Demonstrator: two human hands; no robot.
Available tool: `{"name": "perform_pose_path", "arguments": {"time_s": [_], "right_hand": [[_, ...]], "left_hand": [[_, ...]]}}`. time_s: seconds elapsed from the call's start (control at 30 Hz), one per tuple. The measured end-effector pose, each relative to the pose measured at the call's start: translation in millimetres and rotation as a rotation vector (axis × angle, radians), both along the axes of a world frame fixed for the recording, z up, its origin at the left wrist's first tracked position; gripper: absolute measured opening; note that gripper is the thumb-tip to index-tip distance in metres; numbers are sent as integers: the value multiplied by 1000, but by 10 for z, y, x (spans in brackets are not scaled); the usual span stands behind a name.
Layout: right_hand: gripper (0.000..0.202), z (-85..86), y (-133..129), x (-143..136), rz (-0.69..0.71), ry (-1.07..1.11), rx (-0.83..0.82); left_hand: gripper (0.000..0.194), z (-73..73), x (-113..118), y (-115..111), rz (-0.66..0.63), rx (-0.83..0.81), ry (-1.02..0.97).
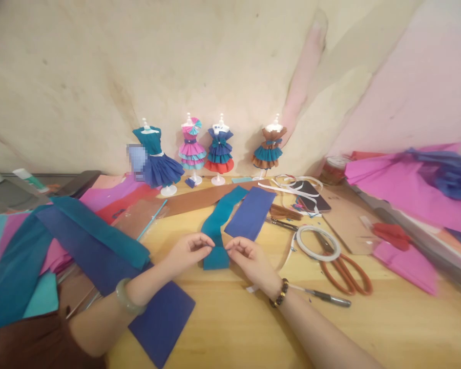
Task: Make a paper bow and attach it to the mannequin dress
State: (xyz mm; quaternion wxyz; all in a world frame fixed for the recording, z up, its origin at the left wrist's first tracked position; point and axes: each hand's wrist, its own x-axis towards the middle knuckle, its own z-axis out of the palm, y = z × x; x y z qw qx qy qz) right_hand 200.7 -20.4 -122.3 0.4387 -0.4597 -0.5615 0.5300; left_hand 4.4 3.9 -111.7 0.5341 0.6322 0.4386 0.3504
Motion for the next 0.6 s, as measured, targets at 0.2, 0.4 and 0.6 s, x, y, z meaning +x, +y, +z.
{"name": "perform_pose_path", "arguments": {"time_s": [0.2,0.4,0.6], "right_hand": [[37,-14,9,22,-4,11,-16],[36,22,-9,43,8,8,-59],[35,47,-22,35,-3,68,-111]], "left_hand": [[17,-32,-8,3,-10,11,24],[18,-14,-5,-9,-6,-37,-27],[18,5,-11,-13,-1,-48,-41]]}}
